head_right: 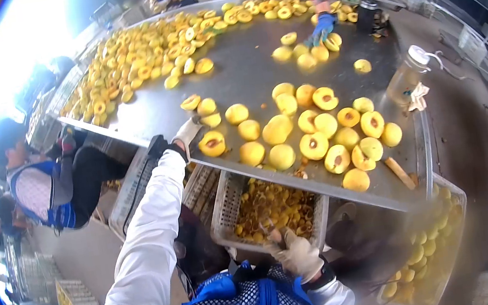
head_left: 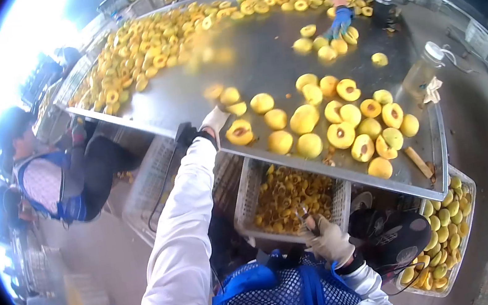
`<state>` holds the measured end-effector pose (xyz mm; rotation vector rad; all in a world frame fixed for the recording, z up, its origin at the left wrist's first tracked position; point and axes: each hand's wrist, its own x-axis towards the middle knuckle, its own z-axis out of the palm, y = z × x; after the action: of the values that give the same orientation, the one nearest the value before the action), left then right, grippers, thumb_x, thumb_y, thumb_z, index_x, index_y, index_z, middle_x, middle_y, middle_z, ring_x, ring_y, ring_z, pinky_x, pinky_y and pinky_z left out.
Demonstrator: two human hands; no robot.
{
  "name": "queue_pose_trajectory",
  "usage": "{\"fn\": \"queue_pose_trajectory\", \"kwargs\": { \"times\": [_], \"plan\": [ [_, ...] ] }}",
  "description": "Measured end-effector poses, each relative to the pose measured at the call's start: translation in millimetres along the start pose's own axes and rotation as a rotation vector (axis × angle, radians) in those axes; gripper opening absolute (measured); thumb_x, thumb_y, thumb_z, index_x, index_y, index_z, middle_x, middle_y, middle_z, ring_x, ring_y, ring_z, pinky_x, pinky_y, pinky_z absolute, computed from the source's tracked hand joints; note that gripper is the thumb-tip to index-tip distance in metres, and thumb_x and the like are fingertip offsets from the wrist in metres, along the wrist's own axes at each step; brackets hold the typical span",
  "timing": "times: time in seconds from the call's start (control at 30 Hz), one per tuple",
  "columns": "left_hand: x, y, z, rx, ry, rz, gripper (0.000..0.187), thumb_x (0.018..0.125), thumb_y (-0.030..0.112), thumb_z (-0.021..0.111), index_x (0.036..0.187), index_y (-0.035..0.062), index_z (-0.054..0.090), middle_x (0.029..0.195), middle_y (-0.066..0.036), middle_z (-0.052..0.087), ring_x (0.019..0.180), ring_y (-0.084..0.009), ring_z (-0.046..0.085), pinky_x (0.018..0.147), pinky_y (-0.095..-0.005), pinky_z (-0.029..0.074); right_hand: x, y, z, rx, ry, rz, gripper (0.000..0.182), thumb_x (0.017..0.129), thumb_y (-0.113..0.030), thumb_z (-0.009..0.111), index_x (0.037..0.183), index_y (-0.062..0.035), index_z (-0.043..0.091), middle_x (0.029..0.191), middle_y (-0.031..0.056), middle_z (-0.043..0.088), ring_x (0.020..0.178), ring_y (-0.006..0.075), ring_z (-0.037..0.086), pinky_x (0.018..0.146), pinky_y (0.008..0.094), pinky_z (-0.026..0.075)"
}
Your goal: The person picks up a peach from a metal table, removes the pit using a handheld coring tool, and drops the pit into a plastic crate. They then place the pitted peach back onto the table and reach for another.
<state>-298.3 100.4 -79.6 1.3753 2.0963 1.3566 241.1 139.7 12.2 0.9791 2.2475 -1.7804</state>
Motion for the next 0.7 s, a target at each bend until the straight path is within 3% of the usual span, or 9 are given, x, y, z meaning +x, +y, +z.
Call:
{"fn": "queue_pose_trajectory", "kwargs": {
  "times": [0.07, 0.13, 0.17, 0.2, 0.27, 0.47, 0.5, 0.6, 0.7],
  "plan": [
    [9.5, 31.6, 11.6, -0.568, -0.037, -0.67, 0.043, 0.088, 0.024, 0.07, 0.126, 0.0075, 0.061, 0.11, -0.015, 0.071, 0.096, -0.0296, 0.068, 0.081, -0.0359, 0.053, -1.5, -4.4, -0.4, -0.015, -0.007, 0.033, 0.042, 0.093, -0.04, 0.069, 0.115, -0.0052, 0.062, 0.1, 0.0206, 0.071, 0.098, 0.0371, 0.07, 0.084, 0.0401, 0.053],
    [4.0, 120.1, 31.4, 0.17, -0.156, -0.42, 0.046, 0.084, 0.028, 0.075, 0.124, 0.0075, 0.063, 0.104, -0.016, 0.072, 0.094, -0.0322, 0.07, 0.079, -0.0384, 0.055, -7.6, -21.9, -6.4, -0.011, 0.001, 0.018, 0.043, 0.093, -0.042, 0.068, 0.115, -0.0051, 0.062, 0.099, 0.0208, 0.071, 0.097, 0.0367, 0.07, 0.083, 0.0399, 0.053],
    [11.0, 106.4, 47.4, 0.49, -0.108, -0.227, 0.032, 0.085, 0.023, 0.076, 0.112, 0.0076, 0.07, 0.099, -0.01, 0.074, 0.089, -0.0212, 0.071, 0.077, -0.0338, 0.055, -9.6, -31.0, -8.3, -0.008, -0.009, -0.001, 0.044, 0.094, -0.044, 0.067, 0.115, -0.0049, 0.062, 0.099, 0.0209, 0.071, 0.097, 0.0363, 0.07, 0.083, 0.0398, 0.053],
    [-1.7, 159.5, 64.5, 0.434, 0.059, -0.278, 0.039, 0.078, 0.019, 0.082, 0.112, 0.0051, 0.069, 0.095, -0.011, 0.075, 0.087, -0.0218, 0.072, 0.076, -0.0337, 0.055, -10.2, -34.8, -8.3, -0.007, 0.004, -0.005, 0.044, 0.094, -0.044, 0.067, 0.115, -0.0049, 0.062, 0.099, 0.0209, 0.071, 0.097, 0.0363, 0.07, 0.083, 0.0398, 0.053],
    [4.9, 179.8, 80.8, 0.369, -0.058, -0.375, 0.044, 0.076, 0.019, 0.085, 0.114, 0.0052, 0.069, 0.1, -0.012, 0.075, 0.088, -0.0206, 0.072, 0.075, -0.0341, 0.055, -13.6, -39.9, -8.5, -0.07, -0.004, 0.054, 0.044, 0.094, -0.044, 0.067, 0.114, -0.0043, 0.063, 0.098, 0.0205, 0.071, 0.096, 0.0339, 0.071, 0.082, 0.0387, 0.053],
    [-2.1, 215.2, 85.6, -0.035, 0.096, -0.429, 0.035, 0.08, 0.018, 0.08, 0.109, 0.0022, 0.07, 0.095, -0.013, 0.075, 0.085, -0.0185, 0.071, 0.075, -0.0332, 0.056, -7.2, -5.4, 1.0, 0.197, 0.053, -0.104, 0.033, 0.094, -0.035, 0.068, 0.109, -0.0059, 0.062, 0.086, 0.015, 0.069, 0.08, 0.025, 0.068, 0.076, 0.037, 0.052],
    [-6.9, 210.5, 84.2, -0.1, 0.161, -0.34, 0.035, 0.081, 0.015, 0.078, 0.112, 0.0012, 0.068, 0.095, -0.013, 0.074, 0.083, -0.0184, 0.071, 0.074, -0.0327, 0.056, -15.7, -21.0, -7.7, 0.185, 0.051, -0.069, 0.027, 0.093, -0.03, 0.069, 0.103, -0.0072, 0.06, 0.082, 0.0117, 0.065, 0.074, 0.0169, 0.06, 0.073, 0.0344, 0.051],
    [-35.5, 244.9, 84.5, -0.337, 0.207, -0.174, 0.036, 0.088, 0.002, 0.072, 0.121, 0.0025, 0.059, 0.1, -0.003, 0.07, 0.079, -0.01, 0.065, 0.064, -0.0234, 0.052, -22.7, -40.3, -13.5, 0.386, 0.167, -0.095, 0.024, 0.095, -0.026, 0.067, 0.105, -0.0063, 0.059, 0.077, 0.0048, 0.064, 0.065, 0.0146, 0.06, 0.059, 0.0295, 0.049],
    [-88.2, 290.4, 82.1, -0.47, -0.087, -0.061, 0.048, 0.084, -0.007, 0.071, 0.129, 0.0014, 0.055, 0.122, -0.007, 0.064, 0.11, -0.0124, 0.06, 0.094, -0.0252, 0.051, -20.3, -51.5, -28.9, 0.756, 0.104, -0.033, 0.022, 0.097, -0.024, 0.065, 0.112, -0.0088, 0.059, 0.066, -0.0007, 0.056, 0.049, 0.0084, 0.05, 0.039, 0.025, 0.037]
  ]
}}
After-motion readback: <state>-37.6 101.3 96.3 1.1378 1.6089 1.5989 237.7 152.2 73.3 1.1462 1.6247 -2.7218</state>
